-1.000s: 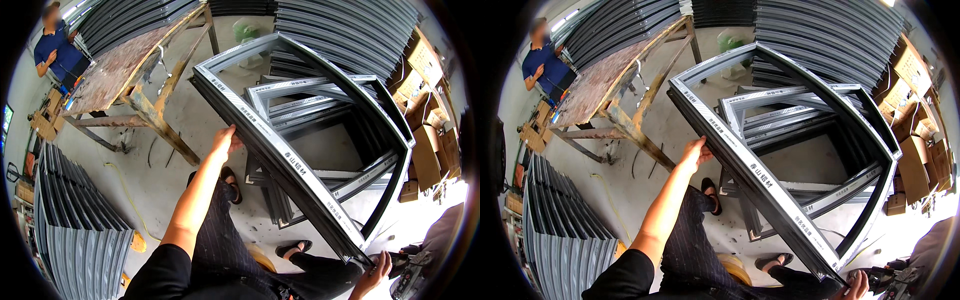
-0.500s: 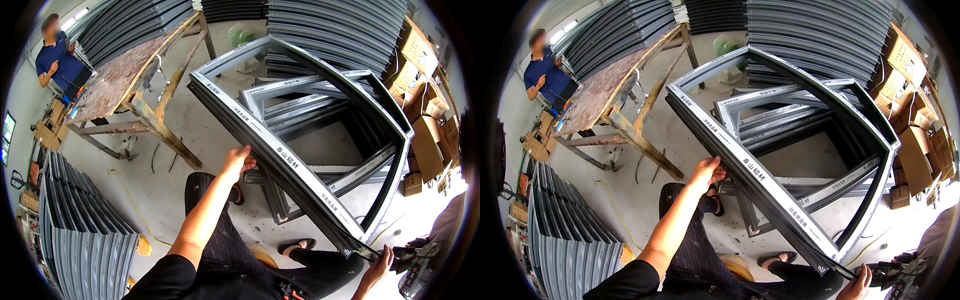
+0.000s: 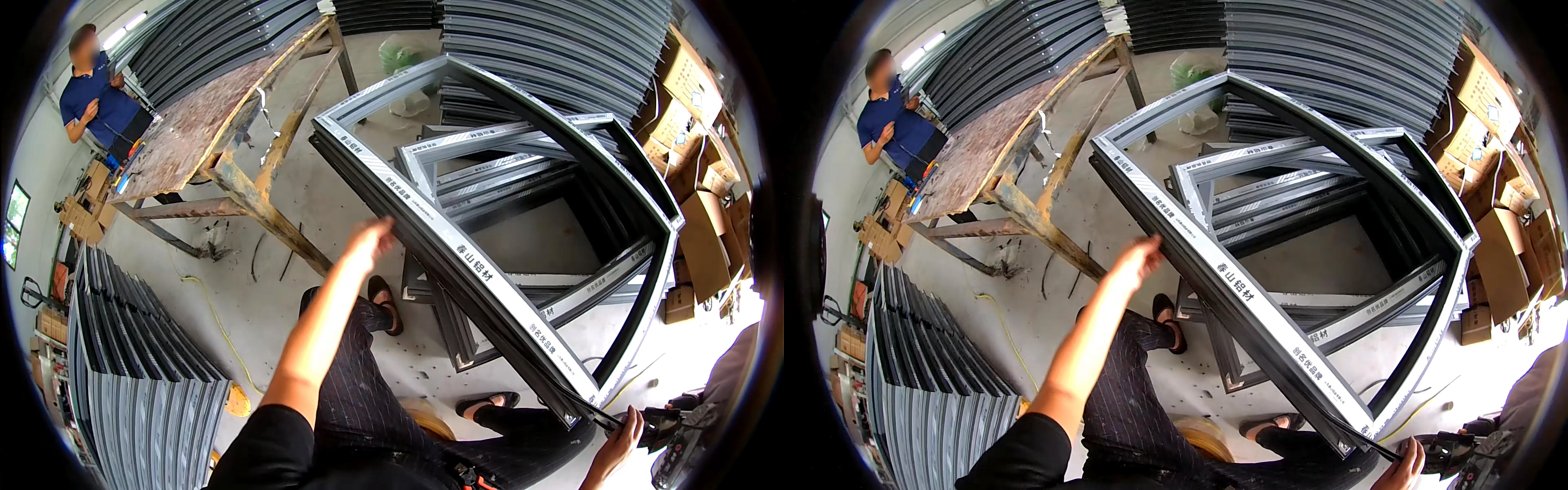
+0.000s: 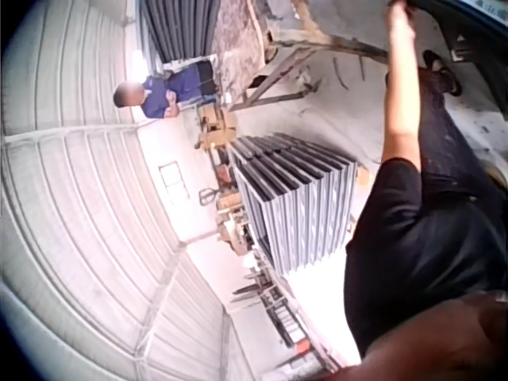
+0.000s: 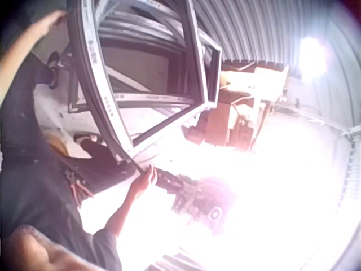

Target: The person fits a rubber gasket strip into the channel of an aluminum window frame by hand and using a tool, then lifts and places the frame onto a stack of similar frames.

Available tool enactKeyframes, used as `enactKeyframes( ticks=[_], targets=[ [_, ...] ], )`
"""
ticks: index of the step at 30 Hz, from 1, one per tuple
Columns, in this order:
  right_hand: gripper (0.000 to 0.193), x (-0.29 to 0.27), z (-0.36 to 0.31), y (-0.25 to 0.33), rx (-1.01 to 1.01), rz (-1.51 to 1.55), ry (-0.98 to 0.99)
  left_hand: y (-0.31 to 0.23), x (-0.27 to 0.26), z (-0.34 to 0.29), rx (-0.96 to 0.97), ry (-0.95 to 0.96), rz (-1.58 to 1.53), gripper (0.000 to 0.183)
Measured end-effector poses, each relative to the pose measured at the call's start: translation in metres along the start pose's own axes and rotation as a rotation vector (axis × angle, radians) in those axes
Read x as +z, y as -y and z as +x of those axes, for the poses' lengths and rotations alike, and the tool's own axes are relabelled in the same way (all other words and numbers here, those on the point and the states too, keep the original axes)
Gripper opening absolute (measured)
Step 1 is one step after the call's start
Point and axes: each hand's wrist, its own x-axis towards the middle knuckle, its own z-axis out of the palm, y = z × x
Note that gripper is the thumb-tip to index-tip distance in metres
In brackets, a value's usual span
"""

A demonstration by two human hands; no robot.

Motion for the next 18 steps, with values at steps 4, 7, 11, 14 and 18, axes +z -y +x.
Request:
enactKeyframes(
  ticks=[4, 7, 11, 14, 18],
  targets=[
    [0.035, -0.004, 0.001, 0.019, -0.001, 0.071, 0.041, -0.032, -0.037, 0.060, -0.057, -0.055, -0.131, 0.023],
    [0.037, -0.009, 0.002, 0.025, -0.065, 0.170, 0.073, -0.022, -0.020, 0.042, 0.005, -0.140, -0.108, 0.030],
    [0.029, -0.028, 0.008, 0.049, -0.242, 0.257, -0.010, 0.016, 0.044, -0.075, -0.040, 0.111, 0.190, 0.040],
    [0.028, -0.040, 0.043, 0.092, -0.463, 0.358, 0.030, 0.035, 0.074, -0.135, -0.038, 0.219, 0.060, 0.042],
    [0.030, -0.011, 0.096, 0.155, -0.671, 0.457, 0.280, 0.061, 0.080, -0.118, 0.115, 0.041, 0.237, 0.040]
  ],
)
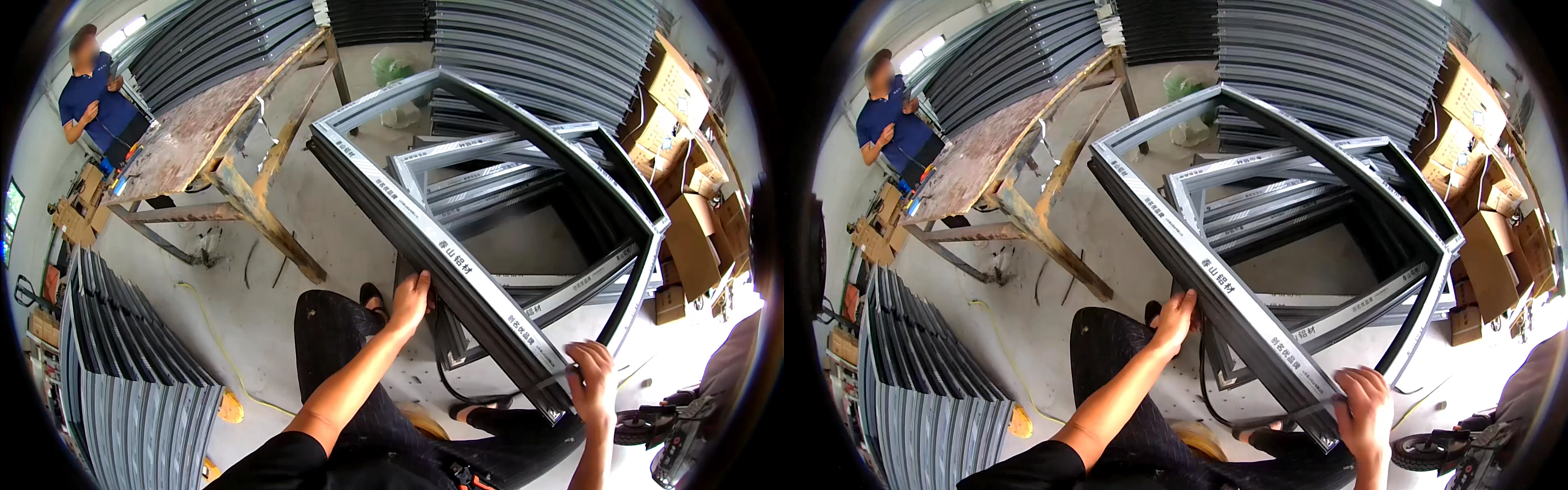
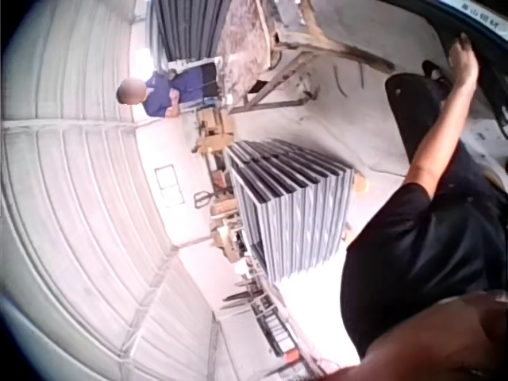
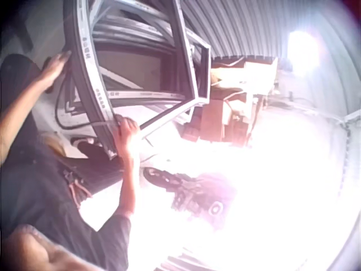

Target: The person fits a rubber gasket strip into the channel of an aluminum window frame by hand and using a tool, then lifts and places the frame onto a stack of similar frames.

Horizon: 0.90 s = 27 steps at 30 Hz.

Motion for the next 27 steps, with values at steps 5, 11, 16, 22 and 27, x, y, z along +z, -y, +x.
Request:
enactKeyframes(
  ticks=[5, 11, 16, 22, 27],
  targets=[
    [0.030, 0.021, 0.001, 0.001, 0.219, 0.011, 0.163, -0.005, 0.007, 0.016, 0.004, -0.059, 0.080, 0.039],
    [0.033, 0.063, 0.011, 0.060, 0.272, -0.013, 0.090, -0.010, -0.025, 0.081, 0.167, -0.067, 0.371, 0.048],
    [0.035, 0.081, 0.018, 0.101, 0.061, 0.075, -0.067, -0.020, -0.060, 0.104, 0.050, 0.014, 0.169, 0.047],
    [0.022, 0.056, -0.091, 0.141, 0.485, 0.327, -0.090, -0.027, -0.070, 0.098, -0.175, 0.246, -0.157, 0.039],
    [0.014, 0.051, -0.116, 0.154, 0.469, 0.292, -0.045, -0.027, -0.072, 0.105, -0.197, 0.231, -0.200, 0.035]
  ],
)
